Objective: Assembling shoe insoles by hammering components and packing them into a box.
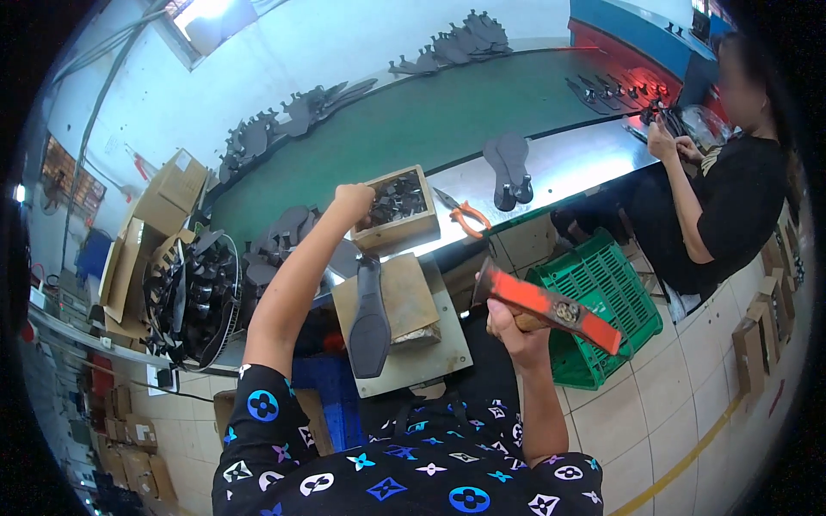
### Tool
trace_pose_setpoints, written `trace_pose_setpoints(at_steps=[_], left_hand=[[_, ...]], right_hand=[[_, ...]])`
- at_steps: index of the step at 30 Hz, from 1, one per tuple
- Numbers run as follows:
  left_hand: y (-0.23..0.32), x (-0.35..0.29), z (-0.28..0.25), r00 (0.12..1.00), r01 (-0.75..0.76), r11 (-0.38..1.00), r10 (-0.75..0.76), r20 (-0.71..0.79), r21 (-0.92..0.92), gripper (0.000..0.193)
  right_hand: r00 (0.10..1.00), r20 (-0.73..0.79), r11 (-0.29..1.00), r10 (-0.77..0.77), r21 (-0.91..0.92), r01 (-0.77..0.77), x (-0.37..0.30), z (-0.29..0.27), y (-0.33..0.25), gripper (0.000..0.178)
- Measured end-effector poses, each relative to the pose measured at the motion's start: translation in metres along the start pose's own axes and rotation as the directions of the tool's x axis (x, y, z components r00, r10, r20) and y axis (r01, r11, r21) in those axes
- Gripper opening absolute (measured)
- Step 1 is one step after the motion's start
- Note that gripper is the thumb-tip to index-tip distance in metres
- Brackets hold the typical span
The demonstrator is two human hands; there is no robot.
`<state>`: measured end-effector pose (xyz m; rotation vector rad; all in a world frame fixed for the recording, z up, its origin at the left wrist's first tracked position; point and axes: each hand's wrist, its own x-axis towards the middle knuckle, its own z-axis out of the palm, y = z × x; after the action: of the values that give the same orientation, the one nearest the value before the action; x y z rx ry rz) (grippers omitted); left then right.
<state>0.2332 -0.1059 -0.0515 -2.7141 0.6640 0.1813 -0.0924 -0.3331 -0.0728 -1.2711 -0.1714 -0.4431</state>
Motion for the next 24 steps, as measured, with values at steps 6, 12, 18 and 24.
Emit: trace_pose_setpoints(at_steps=[6,12,18,24], left_hand=[[-0.017,0.000,0.008,1.000,-0.014,1.000,0.014,-0.014,0.005,0.018],[-0.035,-0.056,0.010,0.911,-0.138,0.820,-0.115,-0.395,-0.556,0.012],[0.009,-0.165,-0.021,0.960,-0.253,-0.432,-0.226,-0.168,-0.866,0.025],[0.062,-0.259,-0.043,0.965,-0.260,-0.734,-0.212,-0.152,-0.627,0.021]], right_hand=[[0.999,-0.047,0.995,0.022,-0.101,-0.026,0.008,0.017,-0.016,0.037],[0.994,0.015,0.990,0.112,-0.085,-0.110,0.032,0.037,-0.025,0.038],[0.993,0.033,0.992,0.116,-0.044,-0.114,0.059,0.066,-0.023,0.026],[0.974,0.184,0.989,0.134,-0.080,-0.121,0.054,0.105,-0.032,0.025]])
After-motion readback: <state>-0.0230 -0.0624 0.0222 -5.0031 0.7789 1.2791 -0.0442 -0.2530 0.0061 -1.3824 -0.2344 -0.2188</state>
